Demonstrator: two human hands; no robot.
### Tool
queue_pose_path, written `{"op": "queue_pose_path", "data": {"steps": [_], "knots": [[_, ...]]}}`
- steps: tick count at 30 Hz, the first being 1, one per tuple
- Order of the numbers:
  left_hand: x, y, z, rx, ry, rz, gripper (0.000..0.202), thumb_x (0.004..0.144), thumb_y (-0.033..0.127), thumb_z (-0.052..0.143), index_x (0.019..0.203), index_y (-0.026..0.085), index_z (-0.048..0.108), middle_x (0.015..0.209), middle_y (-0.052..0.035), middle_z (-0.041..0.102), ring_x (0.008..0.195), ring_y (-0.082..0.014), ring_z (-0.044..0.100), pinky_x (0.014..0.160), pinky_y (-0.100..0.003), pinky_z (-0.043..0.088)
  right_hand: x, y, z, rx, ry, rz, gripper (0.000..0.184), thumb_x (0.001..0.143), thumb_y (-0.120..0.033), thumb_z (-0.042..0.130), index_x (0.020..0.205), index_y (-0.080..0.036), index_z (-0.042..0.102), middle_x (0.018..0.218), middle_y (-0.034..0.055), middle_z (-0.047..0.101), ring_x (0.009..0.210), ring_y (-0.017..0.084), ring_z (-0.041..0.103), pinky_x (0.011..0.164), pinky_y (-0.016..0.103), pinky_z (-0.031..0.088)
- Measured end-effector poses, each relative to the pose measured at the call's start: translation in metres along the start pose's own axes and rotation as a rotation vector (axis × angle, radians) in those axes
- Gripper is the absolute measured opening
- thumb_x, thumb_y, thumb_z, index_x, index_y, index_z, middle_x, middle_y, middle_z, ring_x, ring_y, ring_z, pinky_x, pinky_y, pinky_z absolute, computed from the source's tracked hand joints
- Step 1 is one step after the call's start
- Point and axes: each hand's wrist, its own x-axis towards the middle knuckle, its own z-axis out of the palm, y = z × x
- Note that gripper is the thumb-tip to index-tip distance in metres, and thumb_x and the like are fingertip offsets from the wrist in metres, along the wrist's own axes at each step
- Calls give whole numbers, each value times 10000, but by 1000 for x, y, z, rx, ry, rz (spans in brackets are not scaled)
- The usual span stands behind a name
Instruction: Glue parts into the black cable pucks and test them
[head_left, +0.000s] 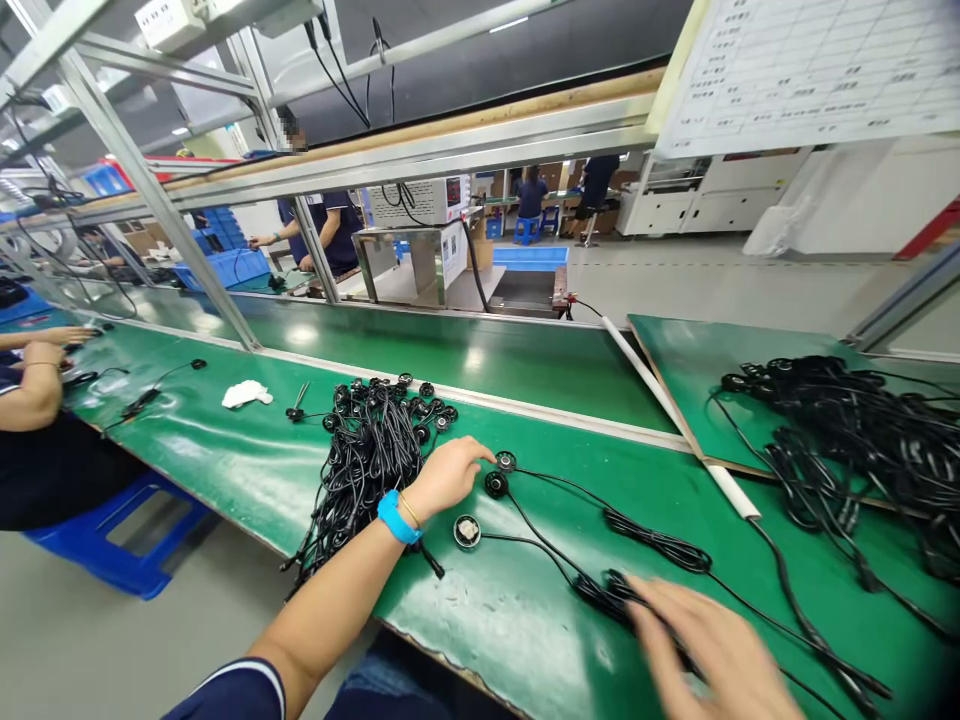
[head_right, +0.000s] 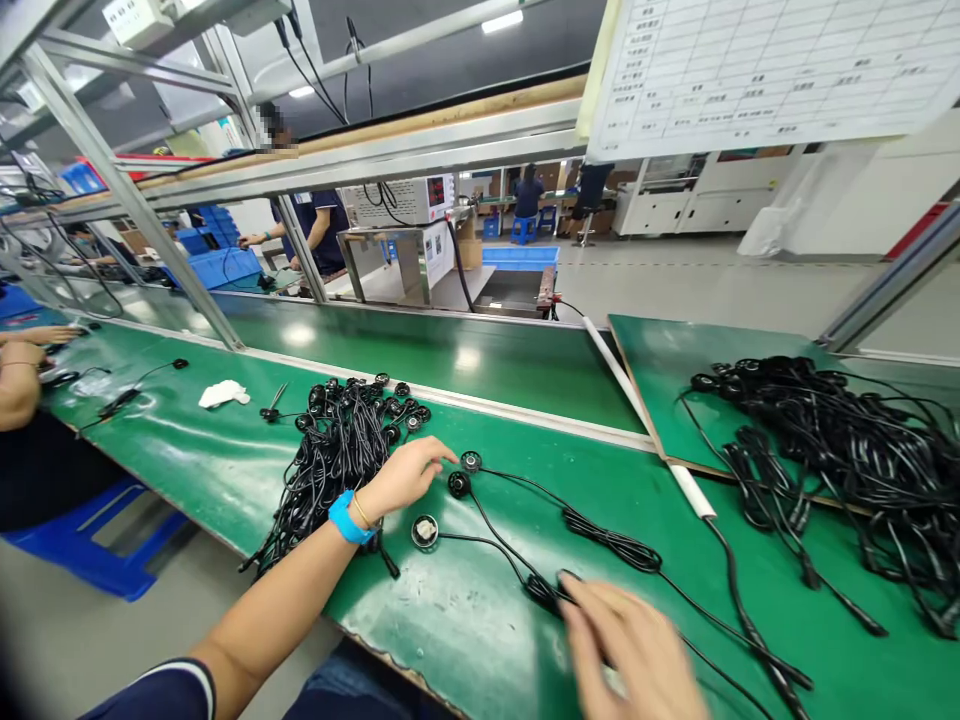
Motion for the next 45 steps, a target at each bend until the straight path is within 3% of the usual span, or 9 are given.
{"op": "queue_pose_path", "data": {"steps": [3,5,9,15,20,25,32,40,45], "knots": [[-5,-11,10,-67,-108,60,455,791,29,597,1178,253,681,1151,-12,677,920,-157,656,886,-274,518,35,-26,62,-34,-270,-175,224,1022,-268,467,1151,-214,641,995,94,628,923,221,596,746,353,517],[-6,-15,15,-97,-137,84,531,769,29,632,1246,265,646,1188,-12,657,907,-150,654,873,-265,519,53,-39,98,-41,-339,-240,198,1014,-236,474,1084,-216,658,915,64,619,846,200,587,671,315,503],[-1,-21,25,-125,-141,101,581,775,37,646,1306,269,607,1200,-32,622,1002,-175,635,931,-286,495,62,-42,132,-57,-379,-318,262,1012,-221,469,831,-206,658,795,36,578,744,182,553,600,285,454],[2,-17,32,-149,-109,62,449,808,117,679,1233,241,603,1173,-47,581,1076,-215,605,975,-326,476,55,-39,127,7,-441,-346,260,1025,-177,413,917,-198,648,928,52,605,867,178,575,681,272,469],[-26,-3,31,-165,-31,-71,416,847,133,607,1247,207,524,1188,-76,620,1129,-253,598,1026,-402,458,49,-41,123,51,-449,-351,279,1016,-139,372,932,-186,634,896,59,619,809,171,583,691,283,477],[-55,9,54,-260,112,-250,406,925,177,506,1328,207,465,1242,-85,605,1131,-224,604,998,-382,496,38,-39,117,66,-426,-357,243,984,-98,398,1001,-172,629,937,75,637,831,194,600,711,315,479],[-60,11,66,-295,154,-288,377,954,240,501,1330,229,487,1255,-76,578,1188,-236,566,1042,-389,465,36,-37,112,104,-404,-308,215,983,-94,423,994,-190,614,945,65,649,849,182,633,742,304,506],[-62,12,62,-346,151,-314,417,863,161,576,1270,246,530,1162,-33,599,928,-183,622,884,-313,513,30,-31,114,128,-364,-371,237,953,-56,432,1073,-176,597,996,79,674,949,209,652,851,327,518],[-62,12,64,-383,162,-328,402,840,156,579,1234,225,539,1144,-37,595,802,-153,600,862,-321,518,30,-31,110,114,-429,-318,166,974,-106,422,973,-187,567,935,81,643,869,208,637,765,323,509]]}}
